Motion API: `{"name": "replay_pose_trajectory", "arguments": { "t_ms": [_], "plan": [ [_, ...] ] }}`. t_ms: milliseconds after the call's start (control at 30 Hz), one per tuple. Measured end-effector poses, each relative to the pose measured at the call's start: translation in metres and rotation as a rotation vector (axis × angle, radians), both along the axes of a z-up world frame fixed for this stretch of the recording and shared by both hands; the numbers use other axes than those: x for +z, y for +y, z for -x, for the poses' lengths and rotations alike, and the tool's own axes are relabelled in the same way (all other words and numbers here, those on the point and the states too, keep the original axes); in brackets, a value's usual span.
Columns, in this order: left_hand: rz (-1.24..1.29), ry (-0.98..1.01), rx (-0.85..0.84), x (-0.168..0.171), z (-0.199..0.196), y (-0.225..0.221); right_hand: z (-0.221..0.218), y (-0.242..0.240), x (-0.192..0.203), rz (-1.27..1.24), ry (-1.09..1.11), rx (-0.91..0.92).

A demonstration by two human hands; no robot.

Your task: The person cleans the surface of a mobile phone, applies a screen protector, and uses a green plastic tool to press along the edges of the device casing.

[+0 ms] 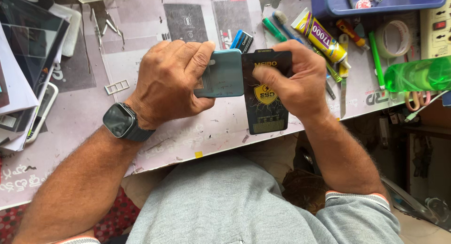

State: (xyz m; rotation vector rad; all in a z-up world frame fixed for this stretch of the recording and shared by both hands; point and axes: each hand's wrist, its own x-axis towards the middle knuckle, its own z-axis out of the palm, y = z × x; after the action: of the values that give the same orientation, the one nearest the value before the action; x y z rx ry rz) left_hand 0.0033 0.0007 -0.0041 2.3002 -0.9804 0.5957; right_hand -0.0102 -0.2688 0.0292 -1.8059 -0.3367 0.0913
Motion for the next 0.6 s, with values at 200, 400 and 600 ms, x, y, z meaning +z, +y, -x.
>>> {"name": "replay_pose_trajectory", "arguments": {
  "t_ms": [200, 400, 600],
  "plan": [
    [-0.047, 0.038, -0.019, -0.002, 0.0, 0.002, 0.005, 0.003, 0.0, 0.098, 0.078, 0.032],
    [-0.025, 0.022, -0.029, -0.003, 0.0, 0.001, 0.0, -0.001, 0.008, 0.254, 0.014, 0.052],
    [-0.041, 0.031, -0.036, -0.004, -0.001, 0.002, -0.007, 0.0, 0.008, 0.285, 0.029, 0.013]
  ]
}}
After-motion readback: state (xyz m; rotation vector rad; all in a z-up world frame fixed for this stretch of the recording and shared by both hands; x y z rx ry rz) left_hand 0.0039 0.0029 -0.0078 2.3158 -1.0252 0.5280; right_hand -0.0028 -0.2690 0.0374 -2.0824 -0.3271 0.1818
